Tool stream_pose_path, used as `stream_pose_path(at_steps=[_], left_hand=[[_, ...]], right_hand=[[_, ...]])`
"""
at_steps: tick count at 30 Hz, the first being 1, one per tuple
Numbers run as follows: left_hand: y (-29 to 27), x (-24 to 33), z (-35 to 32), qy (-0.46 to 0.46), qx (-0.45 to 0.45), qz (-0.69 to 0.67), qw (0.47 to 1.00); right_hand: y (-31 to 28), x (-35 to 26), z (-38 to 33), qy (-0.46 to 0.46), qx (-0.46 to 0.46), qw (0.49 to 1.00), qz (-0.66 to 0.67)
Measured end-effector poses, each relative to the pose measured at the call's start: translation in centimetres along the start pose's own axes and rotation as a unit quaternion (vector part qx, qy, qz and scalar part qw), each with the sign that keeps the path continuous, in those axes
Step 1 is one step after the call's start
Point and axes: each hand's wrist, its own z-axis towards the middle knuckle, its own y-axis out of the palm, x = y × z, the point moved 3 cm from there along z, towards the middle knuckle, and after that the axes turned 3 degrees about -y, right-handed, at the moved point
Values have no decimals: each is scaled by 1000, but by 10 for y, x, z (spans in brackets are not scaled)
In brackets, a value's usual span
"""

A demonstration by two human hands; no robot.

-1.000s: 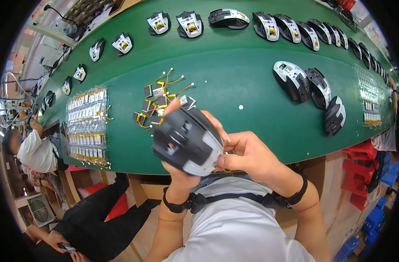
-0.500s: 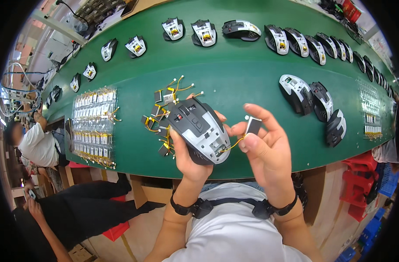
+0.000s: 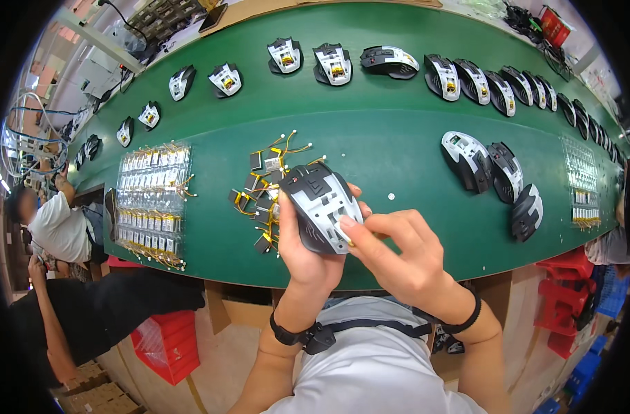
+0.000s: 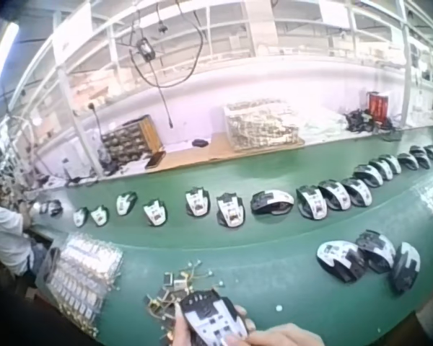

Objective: The person assembles electronic devices by inserting small batteries into the internal compartments of handheld units. They pick up each unit, insert a battery, and place the completed unit on the table, repeating this process for multiple items.

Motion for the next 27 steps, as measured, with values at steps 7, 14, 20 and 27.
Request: stream_pose_path(at_steps=[7, 14, 20, 27], left_hand=[[3, 0, 0, -1, -23, 22, 1000], [2, -1, -3, -5, -49, 86, 995], [2, -8, -4, -26, -62, 126, 990], [1, -3, -1, -33, -54, 124, 990]], right_hand=[[-10, 7, 4, 44, -54, 994, 87], [-10, 17, 7, 185, -84, 944, 260], [-11, 22, 5, 237, -70, 942, 225], [-24, 2, 2, -16, -80, 996, 39]])
